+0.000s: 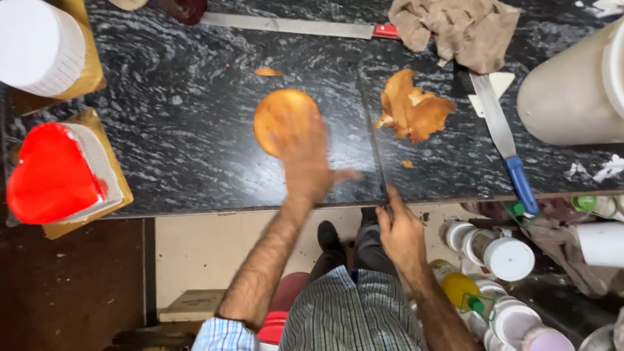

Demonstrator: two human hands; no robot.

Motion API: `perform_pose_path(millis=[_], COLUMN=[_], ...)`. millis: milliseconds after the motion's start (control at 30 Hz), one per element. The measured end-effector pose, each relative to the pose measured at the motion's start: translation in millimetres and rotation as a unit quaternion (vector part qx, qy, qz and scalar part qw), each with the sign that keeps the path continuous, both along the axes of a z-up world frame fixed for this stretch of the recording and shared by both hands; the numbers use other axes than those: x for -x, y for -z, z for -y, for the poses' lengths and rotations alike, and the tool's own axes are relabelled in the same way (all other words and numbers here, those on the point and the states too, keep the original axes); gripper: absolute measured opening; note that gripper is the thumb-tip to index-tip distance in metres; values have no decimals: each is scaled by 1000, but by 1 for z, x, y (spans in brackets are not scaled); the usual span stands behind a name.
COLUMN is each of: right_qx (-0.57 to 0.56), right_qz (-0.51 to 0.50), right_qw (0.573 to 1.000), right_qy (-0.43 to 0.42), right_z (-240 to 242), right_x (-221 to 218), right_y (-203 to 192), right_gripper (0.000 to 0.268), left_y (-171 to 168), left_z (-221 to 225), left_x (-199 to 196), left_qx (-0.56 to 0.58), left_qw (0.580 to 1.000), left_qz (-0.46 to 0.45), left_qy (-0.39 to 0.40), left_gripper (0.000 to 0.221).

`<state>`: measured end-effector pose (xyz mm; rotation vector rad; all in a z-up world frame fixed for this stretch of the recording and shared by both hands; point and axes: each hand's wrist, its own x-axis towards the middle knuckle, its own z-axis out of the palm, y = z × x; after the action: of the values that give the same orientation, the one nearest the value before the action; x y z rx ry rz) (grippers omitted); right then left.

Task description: Slicing, trimming, and applying yellow glaze to small round sponge cakes in a bakery kitchen.

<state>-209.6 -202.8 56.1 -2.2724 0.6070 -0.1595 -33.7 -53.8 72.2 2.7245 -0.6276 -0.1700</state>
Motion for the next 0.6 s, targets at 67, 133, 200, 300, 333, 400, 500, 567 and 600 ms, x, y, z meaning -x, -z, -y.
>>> perform_pose_path(millis=[67,133,200,300,333,400,500,567,600], right_qx=[-13,42,19,-11,-27,-26,-37,-49,-43], right_qz=[-56,78,44,-18,-58,-37,-48,-80,-95], right_qw=[998,996,999,1000,997,997,996,993,992], right_qy=[-1,-15,-10,-19,-40,-55,-70,-73,-77], right_z=[-2,-5,-11,-24,-32,-46,-53,-53,-53], right_x=[-8,-2,-4,-22,-31,-58,-85,-84,-76], right_y=[6,17,20,20,20,2,-5,-2,1], right_gripper=[53,47,45,43,43,44,45,46,44], left_y=[3,12,16,1,-9,5,13,11,10], left_z=[11,12,-6,-19,-25,-29,-26,-21,-20], left_x=[-1,-6,-47,-93,-105,-108,-106,-102,-99], left_qx=[3,20,-75,-69,25,28,33,36,17], left_qw=[988,951,958,961,957,983,996,996,998], left_qz=[-12,-8,69,222,280,171,73,85,67], left_qy=[156,307,268,150,68,51,25,14,-15], left_gripper=[104,74,53,46,59,60,60,60,60])
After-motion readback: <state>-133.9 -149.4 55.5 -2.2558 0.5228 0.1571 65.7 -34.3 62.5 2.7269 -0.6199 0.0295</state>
